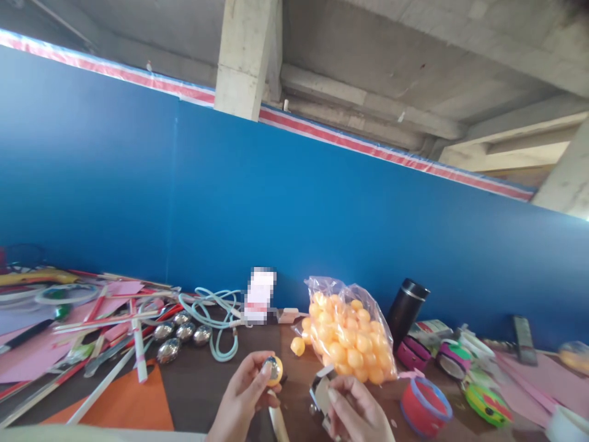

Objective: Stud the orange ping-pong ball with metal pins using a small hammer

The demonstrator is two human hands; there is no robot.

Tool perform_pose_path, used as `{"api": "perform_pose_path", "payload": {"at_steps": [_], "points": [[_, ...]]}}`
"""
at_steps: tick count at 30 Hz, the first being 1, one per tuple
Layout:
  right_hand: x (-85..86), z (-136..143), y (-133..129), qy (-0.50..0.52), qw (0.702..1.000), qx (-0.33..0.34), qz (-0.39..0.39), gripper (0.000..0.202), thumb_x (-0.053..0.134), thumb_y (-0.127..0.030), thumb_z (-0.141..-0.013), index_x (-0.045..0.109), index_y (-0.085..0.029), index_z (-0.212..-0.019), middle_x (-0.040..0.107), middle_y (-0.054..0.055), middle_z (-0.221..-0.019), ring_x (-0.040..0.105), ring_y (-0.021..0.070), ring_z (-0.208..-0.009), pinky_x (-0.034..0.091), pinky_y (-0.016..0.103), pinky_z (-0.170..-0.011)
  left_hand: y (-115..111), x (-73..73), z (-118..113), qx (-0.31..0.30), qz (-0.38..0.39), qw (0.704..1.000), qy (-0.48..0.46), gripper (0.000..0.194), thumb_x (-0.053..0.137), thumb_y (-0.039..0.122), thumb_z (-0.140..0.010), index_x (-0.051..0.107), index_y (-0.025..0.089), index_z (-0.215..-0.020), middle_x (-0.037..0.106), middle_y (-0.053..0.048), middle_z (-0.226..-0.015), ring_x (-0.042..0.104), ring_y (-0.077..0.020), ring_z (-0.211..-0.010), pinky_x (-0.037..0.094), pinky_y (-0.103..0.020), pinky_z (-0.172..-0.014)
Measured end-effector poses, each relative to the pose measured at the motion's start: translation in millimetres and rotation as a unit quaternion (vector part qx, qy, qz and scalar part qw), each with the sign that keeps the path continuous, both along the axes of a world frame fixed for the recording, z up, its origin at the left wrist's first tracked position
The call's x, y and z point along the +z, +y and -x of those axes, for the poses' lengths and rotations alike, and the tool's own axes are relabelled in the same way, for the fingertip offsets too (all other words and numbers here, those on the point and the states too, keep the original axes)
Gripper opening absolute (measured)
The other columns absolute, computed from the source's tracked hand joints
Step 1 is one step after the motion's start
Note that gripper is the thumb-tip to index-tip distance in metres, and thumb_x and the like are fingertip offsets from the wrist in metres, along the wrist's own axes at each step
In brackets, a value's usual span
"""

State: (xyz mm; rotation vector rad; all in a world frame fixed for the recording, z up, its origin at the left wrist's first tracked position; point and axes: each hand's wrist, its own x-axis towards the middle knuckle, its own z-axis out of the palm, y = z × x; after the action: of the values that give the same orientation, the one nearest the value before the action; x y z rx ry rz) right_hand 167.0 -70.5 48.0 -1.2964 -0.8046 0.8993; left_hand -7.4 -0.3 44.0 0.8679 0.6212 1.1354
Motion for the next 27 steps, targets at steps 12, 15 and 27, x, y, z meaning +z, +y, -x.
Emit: {"api": "perform_pose_path", "payload": {"at_steps": [12, 15, 27], "points": [[33.6, 39.5, 24.6, -0.025, 0.993, 0.086, -0.083, 0.023, 0.066, -0.033, -0.071, 0.061, -0.017, -0.088, 0.062, 0.001, -0.076, 0.058, 0.0106, -0.068, 0.048, 0.024, -0.065, 8.4, -6.6, 10.2, -0.06, 0.038, 0.994, -0.085, 0.023, 0.06, 0.033, -0.076, 0.061, 0.018, -0.094, 0.063, -0.002, -0.078, 0.061, -0.014, -0.069, 0.05, -0.025, -0.062], [19.9, 47.4, 26.2, 0.035, 0.993, 0.069, -0.086, 0.023, 0.068, -0.031, -0.07, 0.061, -0.018, -0.088, 0.062, 0.0, -0.077, 0.059, 0.0112, -0.071, 0.049, 0.023, -0.063, 7.5, -5.2, 10.0, -0.063, 0.035, 0.994, -0.086, 0.022, 0.059, 0.033, -0.076, 0.062, 0.019, -0.093, 0.064, -0.002, -0.077, 0.061, -0.0139, -0.069, 0.049, -0.025, -0.062], [-2.5, 53.0, 23.6, 0.071, 0.995, 0.042, -0.051, 0.031, 0.071, -0.037, -0.065, 0.061, -0.015, -0.084, 0.062, 0.0, -0.075, 0.062, 0.0128, -0.072, 0.054, 0.028, -0.07, 5.8, -0.7, 10.2, -0.087, 0.04, 0.992, -0.086, 0.031, 0.061, 0.029, -0.077, 0.06, 0.016, -0.105, 0.068, -0.006, -0.086, 0.064, -0.0155, -0.073, 0.051, -0.03, -0.071]]}}
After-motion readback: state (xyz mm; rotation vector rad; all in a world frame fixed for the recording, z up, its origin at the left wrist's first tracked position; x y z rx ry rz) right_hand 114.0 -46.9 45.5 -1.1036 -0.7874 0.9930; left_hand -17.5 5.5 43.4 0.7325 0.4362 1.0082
